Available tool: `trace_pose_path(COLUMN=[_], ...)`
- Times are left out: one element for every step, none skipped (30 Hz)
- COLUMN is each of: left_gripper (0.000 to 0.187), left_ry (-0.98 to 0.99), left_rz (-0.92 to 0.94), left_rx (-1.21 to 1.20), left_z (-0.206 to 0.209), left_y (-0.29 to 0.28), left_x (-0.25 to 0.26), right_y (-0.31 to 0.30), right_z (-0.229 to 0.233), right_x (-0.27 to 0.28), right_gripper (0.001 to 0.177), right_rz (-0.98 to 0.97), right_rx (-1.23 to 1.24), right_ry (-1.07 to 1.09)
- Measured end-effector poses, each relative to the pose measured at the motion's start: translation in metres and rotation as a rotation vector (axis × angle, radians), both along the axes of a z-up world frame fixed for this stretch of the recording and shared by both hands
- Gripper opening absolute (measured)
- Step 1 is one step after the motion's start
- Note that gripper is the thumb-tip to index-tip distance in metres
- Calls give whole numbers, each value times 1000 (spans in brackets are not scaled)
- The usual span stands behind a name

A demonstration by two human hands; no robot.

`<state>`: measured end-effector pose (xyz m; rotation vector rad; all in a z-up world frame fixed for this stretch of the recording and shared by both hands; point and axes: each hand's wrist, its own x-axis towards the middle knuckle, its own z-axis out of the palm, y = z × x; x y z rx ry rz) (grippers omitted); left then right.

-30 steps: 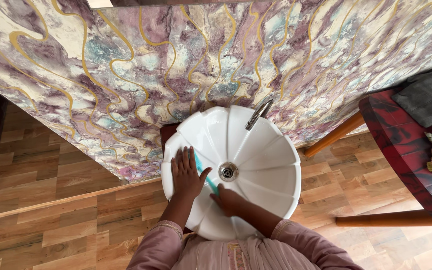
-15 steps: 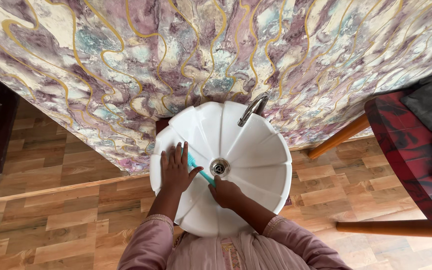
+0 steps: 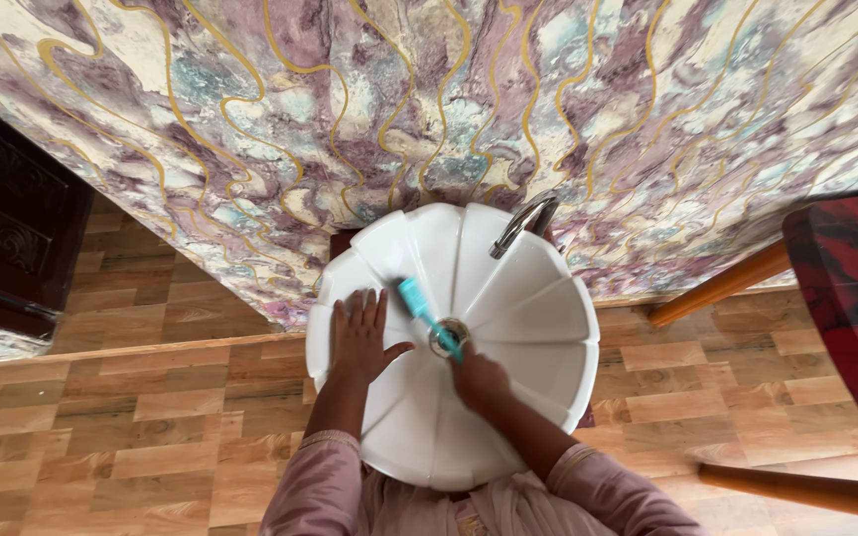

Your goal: The person cleans a white petal-shaped sink using a blue brush by scrubbing the basin walls and around the drain.

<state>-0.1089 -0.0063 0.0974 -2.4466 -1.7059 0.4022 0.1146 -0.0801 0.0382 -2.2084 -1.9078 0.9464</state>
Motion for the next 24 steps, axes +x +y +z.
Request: trace_pose_path(left_gripper=[114, 114, 114, 115, 115, 112, 110, 110, 109, 108, 108, 107, 106, 106, 105, 103, 103, 103, 102, 102, 102, 103, 103, 102], left_ry=[-3, 7, 10, 12, 8, -19, -43, -45, -126, -206, -207, -286, -366, -369, -401, -432, -438, -433, -429, -435, -470, -504, -508, -584], left_rz=[-12, -13, -13, -13, -19, -17, -13, -19, 4, 26, 21, 31, 40, 34, 10, -14, -15, -4, 8, 6, 3, 1, 0, 20], left_rx=[-4, -9, 2, 14, 23, 15, 5, 13, 18, 22, 25, 72, 119, 121, 183, 244, 235, 222, 215, 213, 234, 255, 254, 231], left_z=[-1, -3, -1, 2, 4, 6, 7, 7, 7, 8, 7, 5, 3, 2, -2, -5, -8, -9, -9, -8, -7, -6, -3, -1], left_y=[-1, -9, -7, -4, -4, -3, -3, -6, -7, -7, -8, -8, -7, -3, -4, -3, -4, -4, -1, 0, -1, -2, -3, -5], left_x=[1, -1, 2, 3, 4, 4, 2, 1, -2, -3, -4, -5, -5, -7, -6, -6, -6, -5, -4, -3, -4, -5, -6, -7], right_y=[7, 7, 17, 22, 18, 14, 8, 2, 3, 8, 10, 14, 21, 31, 41, 48, 50, 53, 57, 56, 53, 41, 34, 35], right_z=[7, 13, 20, 22, 21, 19, 15, 12, 12, 16, 20, 22, 25, 29, 31, 33, 33, 35, 36, 32, 27, 18, 11, 8], right_x=[14, 25, 35, 31, 26, 20, 10, -3, -13, -17, -16, -16, -7, 8, 17, 22, 22, 19, 12, -1, -11, -23, -33, -32], right_gripper=[44, 45, 46, 46, 46, 47, 47, 50, 54, 54, 52, 50, 47, 45, 42, 43, 43, 43, 44, 39, 36, 38, 41, 41], right_rz=[-114, -173, -237, -244, -211, -178, -183, -22, 138, 132, 86, 43, 17, -6, -183, -360, -364, -464, -561, -460, -359, -61, 242, 241], right_rx=[57, 23, 13, 33, 47, 61, 69, 64, 60, 71, -51, -173, -33, 108, 117, 127, 120, 77, 40, -82, -207, 9, 225, 225], right_ry=[-21, 38, 87, 88, 73, 57, 56, 108, 159, 158, 206, 254, 129, 2, 28, 54, 47, 181, 317, 354, 391, 307, 217, 213])
